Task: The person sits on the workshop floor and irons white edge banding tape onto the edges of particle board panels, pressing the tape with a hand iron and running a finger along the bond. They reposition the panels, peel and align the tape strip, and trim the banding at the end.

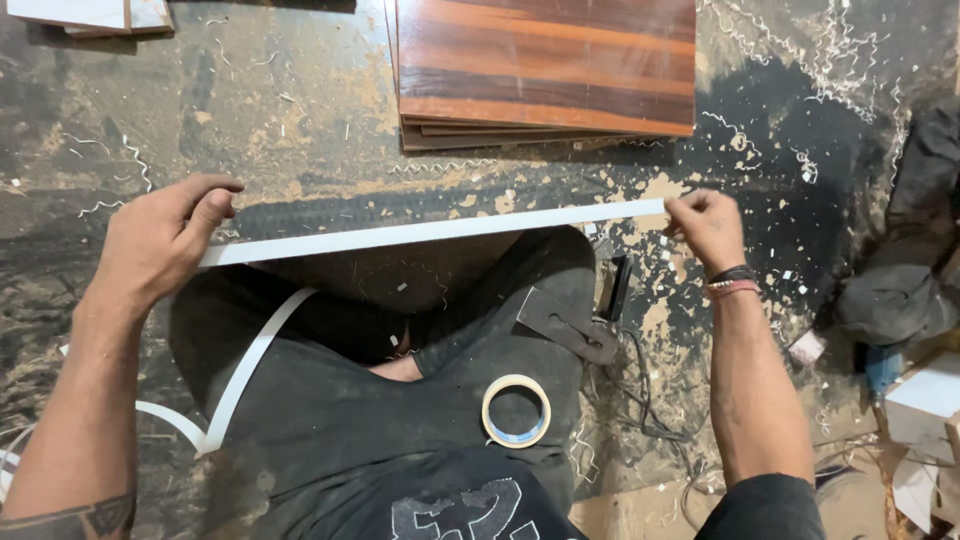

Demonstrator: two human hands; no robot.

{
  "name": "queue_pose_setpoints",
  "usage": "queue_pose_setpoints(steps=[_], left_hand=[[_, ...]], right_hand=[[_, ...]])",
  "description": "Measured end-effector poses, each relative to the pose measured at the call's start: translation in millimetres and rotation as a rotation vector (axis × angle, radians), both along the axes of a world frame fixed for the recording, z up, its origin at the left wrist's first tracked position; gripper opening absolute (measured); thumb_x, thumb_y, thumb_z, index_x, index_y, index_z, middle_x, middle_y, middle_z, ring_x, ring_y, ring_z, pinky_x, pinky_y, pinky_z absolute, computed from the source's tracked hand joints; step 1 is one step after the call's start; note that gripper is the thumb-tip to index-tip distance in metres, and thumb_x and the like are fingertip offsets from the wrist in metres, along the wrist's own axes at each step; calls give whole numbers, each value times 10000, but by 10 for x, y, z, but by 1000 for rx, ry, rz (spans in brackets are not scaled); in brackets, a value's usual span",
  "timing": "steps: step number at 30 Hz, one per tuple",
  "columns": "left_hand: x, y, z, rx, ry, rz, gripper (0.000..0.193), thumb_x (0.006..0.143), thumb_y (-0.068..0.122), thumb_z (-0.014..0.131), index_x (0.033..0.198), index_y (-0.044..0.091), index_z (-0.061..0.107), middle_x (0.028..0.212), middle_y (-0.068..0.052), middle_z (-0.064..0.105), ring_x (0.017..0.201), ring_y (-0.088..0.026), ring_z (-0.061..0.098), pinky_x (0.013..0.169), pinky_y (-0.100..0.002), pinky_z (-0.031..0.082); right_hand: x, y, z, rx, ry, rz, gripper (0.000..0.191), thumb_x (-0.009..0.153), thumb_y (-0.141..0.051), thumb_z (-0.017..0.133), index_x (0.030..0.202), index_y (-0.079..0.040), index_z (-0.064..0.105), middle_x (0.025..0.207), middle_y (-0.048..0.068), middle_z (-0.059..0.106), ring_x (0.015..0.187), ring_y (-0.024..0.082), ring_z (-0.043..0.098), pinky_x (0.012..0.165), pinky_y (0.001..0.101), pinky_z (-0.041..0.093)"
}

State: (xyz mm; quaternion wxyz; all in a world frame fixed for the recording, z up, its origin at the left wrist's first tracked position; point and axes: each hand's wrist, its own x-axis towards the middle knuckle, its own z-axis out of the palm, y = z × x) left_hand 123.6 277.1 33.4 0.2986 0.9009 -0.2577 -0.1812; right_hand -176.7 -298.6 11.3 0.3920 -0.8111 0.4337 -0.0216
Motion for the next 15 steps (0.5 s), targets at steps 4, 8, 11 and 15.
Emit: queue_pose_setpoints(steps=[4,8,11,15], left_hand=[[-26,-13,26,64,20,8,412,1073,443,472,1296,178,694,1062,-82,754,1049,-299,710,879,-411,523],[-41,-35,43,90,-133,-76,394,1084,435,489,1270,172,716,1162,-113,735,1091,-348,678,889,-441,520],[-33,-54,50,137,-129,-77,395,1073,438,482,1254,178,718,1171,-116,734,1086,-353,677,888,-458,520],[-5,-133,35,260,-111,-81,405,1056,465,483,1243,209,734,1101,-124,742,1062,-356,683,864,-477,526]], right_hand=[[364,-17,102,-219,-302,63,222,1056,-125,660,859,-110,557,801,61,642,709,97,650,611,250,528],[794,227,18,-194,-291,445,119,998,-181,596,1054,-75,596,995,107,689,939,239,674,844,373,550],[959,382,44,-293,169,641,288,1056,-339,529,1033,-105,696,960,109,751,962,326,684,854,486,502],[1203,927,245,-529,71,651,374,1081,-453,553,1110,-121,722,1068,144,733,1080,346,673,976,492,495]])
